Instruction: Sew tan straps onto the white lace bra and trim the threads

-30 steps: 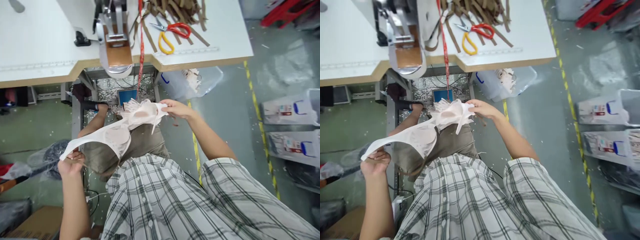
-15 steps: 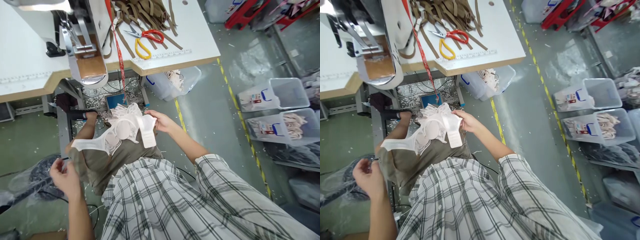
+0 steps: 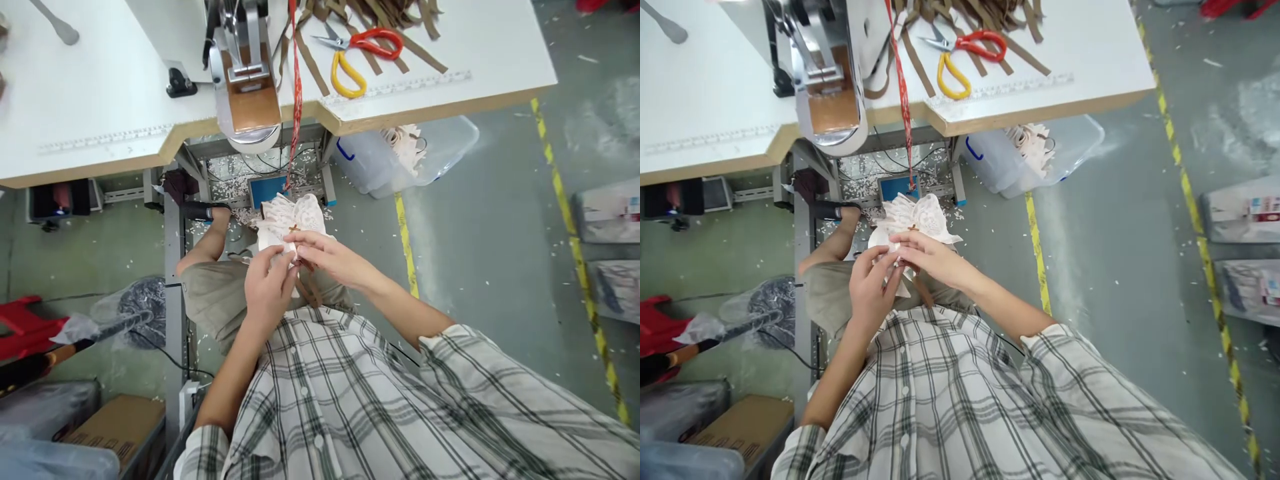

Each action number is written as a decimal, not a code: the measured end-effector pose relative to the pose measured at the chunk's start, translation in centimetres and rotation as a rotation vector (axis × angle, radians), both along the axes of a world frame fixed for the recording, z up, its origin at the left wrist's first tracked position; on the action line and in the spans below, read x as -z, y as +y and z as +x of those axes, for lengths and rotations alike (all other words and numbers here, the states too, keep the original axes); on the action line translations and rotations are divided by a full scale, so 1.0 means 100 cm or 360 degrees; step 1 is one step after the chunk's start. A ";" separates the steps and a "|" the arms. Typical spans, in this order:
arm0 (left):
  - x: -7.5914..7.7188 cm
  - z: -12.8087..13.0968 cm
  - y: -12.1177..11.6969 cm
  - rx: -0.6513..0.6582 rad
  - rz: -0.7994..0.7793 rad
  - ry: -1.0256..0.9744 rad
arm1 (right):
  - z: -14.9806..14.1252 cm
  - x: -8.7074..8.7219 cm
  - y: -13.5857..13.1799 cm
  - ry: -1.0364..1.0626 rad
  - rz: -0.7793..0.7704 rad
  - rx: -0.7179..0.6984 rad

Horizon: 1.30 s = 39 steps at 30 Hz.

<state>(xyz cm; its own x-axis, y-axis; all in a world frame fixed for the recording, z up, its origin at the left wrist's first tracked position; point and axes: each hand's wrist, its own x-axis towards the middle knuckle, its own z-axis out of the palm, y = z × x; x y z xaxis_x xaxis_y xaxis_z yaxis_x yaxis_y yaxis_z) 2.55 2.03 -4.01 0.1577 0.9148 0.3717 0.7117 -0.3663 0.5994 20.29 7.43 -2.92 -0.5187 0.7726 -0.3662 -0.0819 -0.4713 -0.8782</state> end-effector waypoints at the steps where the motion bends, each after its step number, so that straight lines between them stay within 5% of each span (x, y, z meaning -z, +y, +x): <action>1: 0.001 -0.003 0.000 0.0012 -0.0054 -0.0025 | 0.002 0.002 0.000 -0.0114 0.0158 -0.0035; 6: -0.001 -0.012 -0.001 -0.0004 -0.0276 -0.0265 | 0.005 0.010 0.004 -0.0411 0.0493 -0.0256; 11: 0.011 -0.005 -0.003 -0.0105 -0.0068 0.0063 | -0.003 0.005 0.007 -0.0358 0.0428 -0.0313; 14: 0.013 -0.004 -0.001 -0.0199 -0.0073 -0.0078 | -0.007 -0.005 0.005 -0.0581 0.0595 -0.0388; 21: -0.011 -0.021 -0.001 -0.0130 -0.1150 -0.1031 | -0.012 -0.018 0.008 -0.0658 0.0451 -0.0340; 24: -0.012 -0.024 -0.004 -0.0190 -0.1382 -0.1389 | -0.013 -0.016 0.009 -0.0620 0.0528 -0.0349; 30: -0.014 -0.024 -0.008 -0.0300 -0.1446 -0.1598 | -0.014 -0.006 0.006 -0.0552 0.1068 -0.0117; 39: -0.018 -0.027 -0.009 -0.0337 -0.1443 -0.1530 | -0.020 -0.004 0.008 -0.0564 0.1383 -0.0045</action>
<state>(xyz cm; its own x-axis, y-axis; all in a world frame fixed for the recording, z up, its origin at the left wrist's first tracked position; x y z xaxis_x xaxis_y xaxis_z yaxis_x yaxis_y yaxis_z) -0.12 1.14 -2.21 0.0030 0.8701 -0.4929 -0.1341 0.4888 0.8620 18.29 8.21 -2.56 -0.5101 0.8381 0.1934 0.2589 0.3639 -0.8947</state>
